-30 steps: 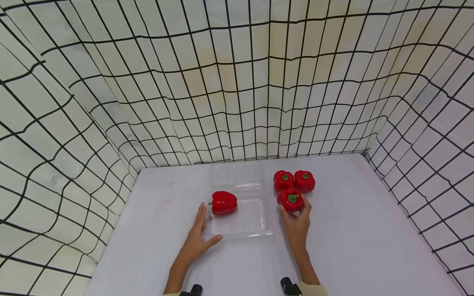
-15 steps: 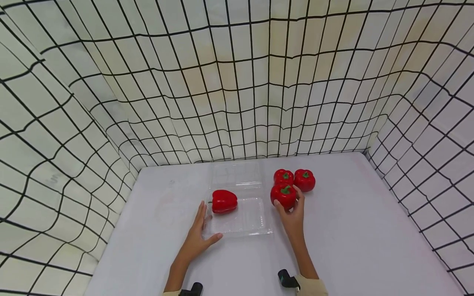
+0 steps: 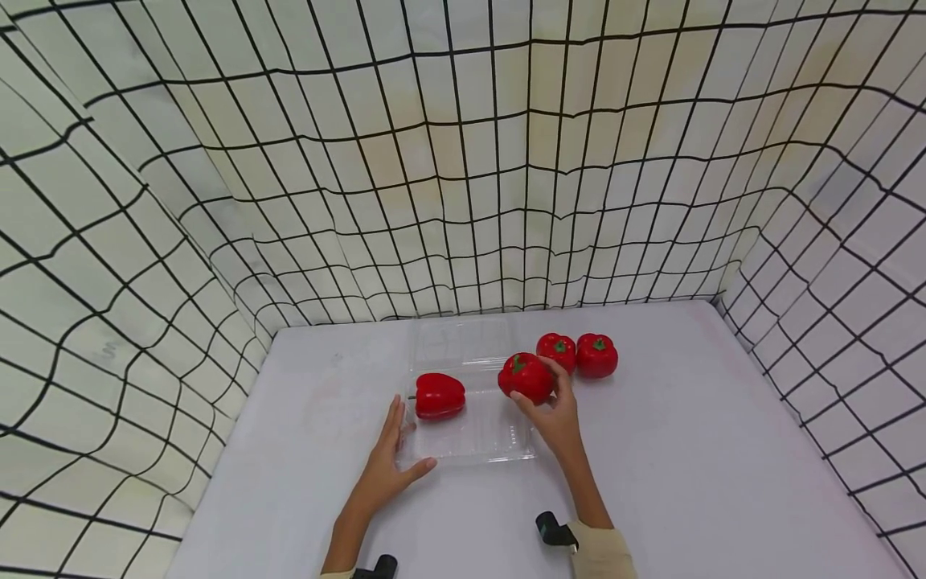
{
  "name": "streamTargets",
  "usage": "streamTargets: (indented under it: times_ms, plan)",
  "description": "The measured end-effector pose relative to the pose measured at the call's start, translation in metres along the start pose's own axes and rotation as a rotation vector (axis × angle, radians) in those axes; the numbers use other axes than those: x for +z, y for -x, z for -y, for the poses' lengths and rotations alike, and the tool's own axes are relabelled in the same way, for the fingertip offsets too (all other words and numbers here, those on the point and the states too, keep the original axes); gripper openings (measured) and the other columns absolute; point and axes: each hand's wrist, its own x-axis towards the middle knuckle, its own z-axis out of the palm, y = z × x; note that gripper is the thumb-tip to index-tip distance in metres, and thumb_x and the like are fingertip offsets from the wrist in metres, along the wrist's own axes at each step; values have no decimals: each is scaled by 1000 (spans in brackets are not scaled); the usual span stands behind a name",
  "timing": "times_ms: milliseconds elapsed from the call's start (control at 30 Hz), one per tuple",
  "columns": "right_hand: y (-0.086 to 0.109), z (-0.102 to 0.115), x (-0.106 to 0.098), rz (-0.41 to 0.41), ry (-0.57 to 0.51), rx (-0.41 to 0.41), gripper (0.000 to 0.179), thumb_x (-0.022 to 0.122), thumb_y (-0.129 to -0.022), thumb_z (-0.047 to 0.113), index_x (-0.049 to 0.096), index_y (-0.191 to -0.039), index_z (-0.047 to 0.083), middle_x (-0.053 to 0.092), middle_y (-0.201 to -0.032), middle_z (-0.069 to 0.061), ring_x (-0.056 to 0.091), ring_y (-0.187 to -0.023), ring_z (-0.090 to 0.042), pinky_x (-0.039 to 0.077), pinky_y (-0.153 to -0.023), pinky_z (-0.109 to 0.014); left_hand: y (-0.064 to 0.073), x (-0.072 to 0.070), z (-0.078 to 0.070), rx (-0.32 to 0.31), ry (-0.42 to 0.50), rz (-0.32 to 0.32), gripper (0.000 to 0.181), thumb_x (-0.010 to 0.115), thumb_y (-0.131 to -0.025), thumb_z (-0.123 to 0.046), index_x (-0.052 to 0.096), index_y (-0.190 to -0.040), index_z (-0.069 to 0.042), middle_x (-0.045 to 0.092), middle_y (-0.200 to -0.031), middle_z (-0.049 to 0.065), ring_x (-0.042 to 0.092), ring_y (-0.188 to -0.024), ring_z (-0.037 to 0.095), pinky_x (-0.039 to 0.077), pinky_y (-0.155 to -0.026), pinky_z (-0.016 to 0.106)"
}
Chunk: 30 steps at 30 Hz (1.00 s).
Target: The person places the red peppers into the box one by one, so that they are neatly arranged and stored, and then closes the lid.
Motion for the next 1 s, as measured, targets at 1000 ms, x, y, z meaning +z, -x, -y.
streamTargets:
  times_ms: [1000]
  plan:
    - [-25,-3,18,343,590,-187,73,85,-73,31,55,-137,13,54,-132,-13,51,-125,-31,55,-94,-50,0,1,2,8,17,4,113,78,-75,-51,6,-159,-26,5,-166,-4,17,-152,28,38,-109,52]
